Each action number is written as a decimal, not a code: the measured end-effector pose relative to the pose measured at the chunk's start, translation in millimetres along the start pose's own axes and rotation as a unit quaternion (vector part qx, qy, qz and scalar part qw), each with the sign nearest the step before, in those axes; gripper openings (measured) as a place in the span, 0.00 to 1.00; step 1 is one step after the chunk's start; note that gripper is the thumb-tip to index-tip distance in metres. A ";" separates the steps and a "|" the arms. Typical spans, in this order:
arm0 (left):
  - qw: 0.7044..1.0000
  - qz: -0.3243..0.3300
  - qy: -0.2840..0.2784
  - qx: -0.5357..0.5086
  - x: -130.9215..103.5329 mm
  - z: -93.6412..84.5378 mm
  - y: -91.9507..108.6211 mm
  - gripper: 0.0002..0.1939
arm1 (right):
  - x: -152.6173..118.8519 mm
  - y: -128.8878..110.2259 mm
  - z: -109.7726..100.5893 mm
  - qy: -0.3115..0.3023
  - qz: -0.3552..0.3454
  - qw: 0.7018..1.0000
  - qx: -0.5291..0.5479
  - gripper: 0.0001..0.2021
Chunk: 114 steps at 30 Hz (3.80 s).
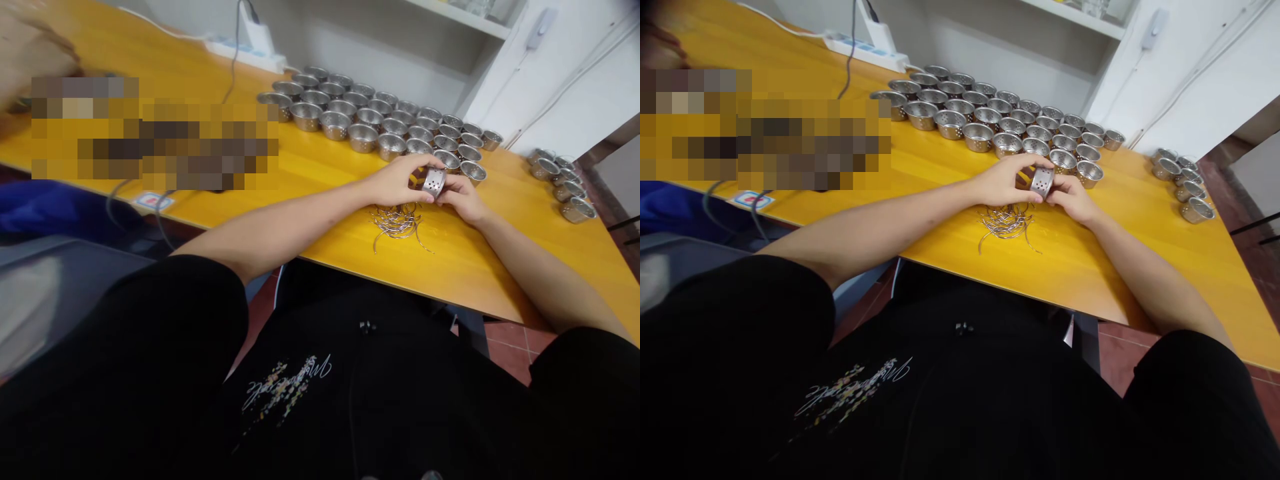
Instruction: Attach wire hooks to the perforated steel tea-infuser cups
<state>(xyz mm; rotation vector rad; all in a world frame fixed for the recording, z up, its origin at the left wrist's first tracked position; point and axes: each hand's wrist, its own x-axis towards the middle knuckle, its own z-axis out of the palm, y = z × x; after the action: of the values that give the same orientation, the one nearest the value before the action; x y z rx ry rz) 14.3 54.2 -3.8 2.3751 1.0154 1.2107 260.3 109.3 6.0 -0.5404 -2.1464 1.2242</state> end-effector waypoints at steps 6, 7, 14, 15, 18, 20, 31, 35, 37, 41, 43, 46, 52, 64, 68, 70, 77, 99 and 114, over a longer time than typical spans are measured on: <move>1.000 -0.007 0.009 -0.011 -1.6 -4.1 -5.1 0.38 | 0.4 6.3 1.2 0.071 0.025 0.997 0.025 0.23; 1.000 -0.013 0.009 -0.012 -2.4 -5.5 -4.6 0.39 | 1.2 8.1 2.5 0.094 0.027 0.995 0.021 0.24; 1.000 0.001 -0.011 -0.008 -3.4 -1.7 6.2 0.39 | 9.1 24.8 3.8 0.211 0.021 0.977 0.010 0.25; 1.000 0.006 -0.013 -0.007 -3.0 0.0 7.2 0.39 | 9.5 26.3 3.3 0.221 0.022 0.975 0.009 0.24; 1.000 0.011 -0.010 -0.008 -2.5 2.0 7.6 0.38 | 8.4 26.5 2.6 0.226 0.029 0.973 0.024 0.23; 1.000 0.008 -0.002 -0.010 -3.0 0.0 5.4 0.39 | 6.5 23.3 3.2 0.210 0.031 0.977 0.037 0.22; 1.000 0.011 0.015 0.012 -2.3 -3.8 -4.1 0.38 | 1.3 6.5 6.4 0.077 0.010 0.997 0.011 0.16; 1.000 0.016 0.011 0.014 -2.6 -1.5 -0.5 0.36 | 0.1 3.2 6.3 0.057 0.002 0.998 0.004 0.16; 1.000 0.013 0.008 0.015 -2.9 -2.4 -1.9 0.37 | -1.2 0.5 5.3 0.037 0.003 0.999 -0.004 0.16; 1.000 0.009 0.006 0.017 -3.2 -5.0 -6.3 0.38 | -2.7 -2.1 0.7 0.005 0.004 1.000 -0.014 0.16; 1.000 0.006 0.002 0.018 -3.0 -5.1 -6.5 0.38 | -2.5 -0.6 -2.1 -0.002 0.006 1.000 -0.017 0.14; 1.000 0.005 -0.005 0.016 -2.5 -3.5 -3.1 0.38 | -1.2 4.4 -6.0 0.002 0.013 1.000 0.000 0.12; 1.000 0.005 -0.017 0.016 -1.6 -1.7 1.9 0.38 | 1.3 10.8 -8.4 0.006 0.021 0.998 0.051 0.12; 0.999 -0.021 0.034 0.000 -1.2 -14.1 -1.9 0.41 | 3.3 12.8 4.8 0.076 0.015 0.997 0.008 0.27; 1.000 -0.020 0.018 -0.003 -1.2 -11.3 7.1 0.43 | 6.4 20.8 3.8 0.133 0.025 0.990 0.027 0.26; 1.000 -0.012 0.005 -0.003 -1.5 -7.5 9.1 0.42 | 7.2 24.1 3.1 0.148 0.031 0.988 0.027 0.26; 1.000 -0.003 -0.010 0.005 -1.3 -3.2 -0.6 0.43 | 4.0 16.2 6.7 0.119 0.019 0.993 -0.001 0.22; 1.000 -0.002 0.000 -0.002 0.1 -3.9 -2.6 0.39 | 1.1 6.5 -4.1 -0.010 0.015 0.999 0.047 0.20; 0.998 -0.030 0.037 -0.029 -0.7 -11.2 -1.1 0.37 | 4.8 18.5 3.6 0.120 0.020 0.993 0.006 0.31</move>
<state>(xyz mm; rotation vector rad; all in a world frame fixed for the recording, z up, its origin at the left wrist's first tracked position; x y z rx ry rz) 4.6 53.8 2.0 2.2540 1.0517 1.2968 255.3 119.1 -10.1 -0.6918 -1.9340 1.1303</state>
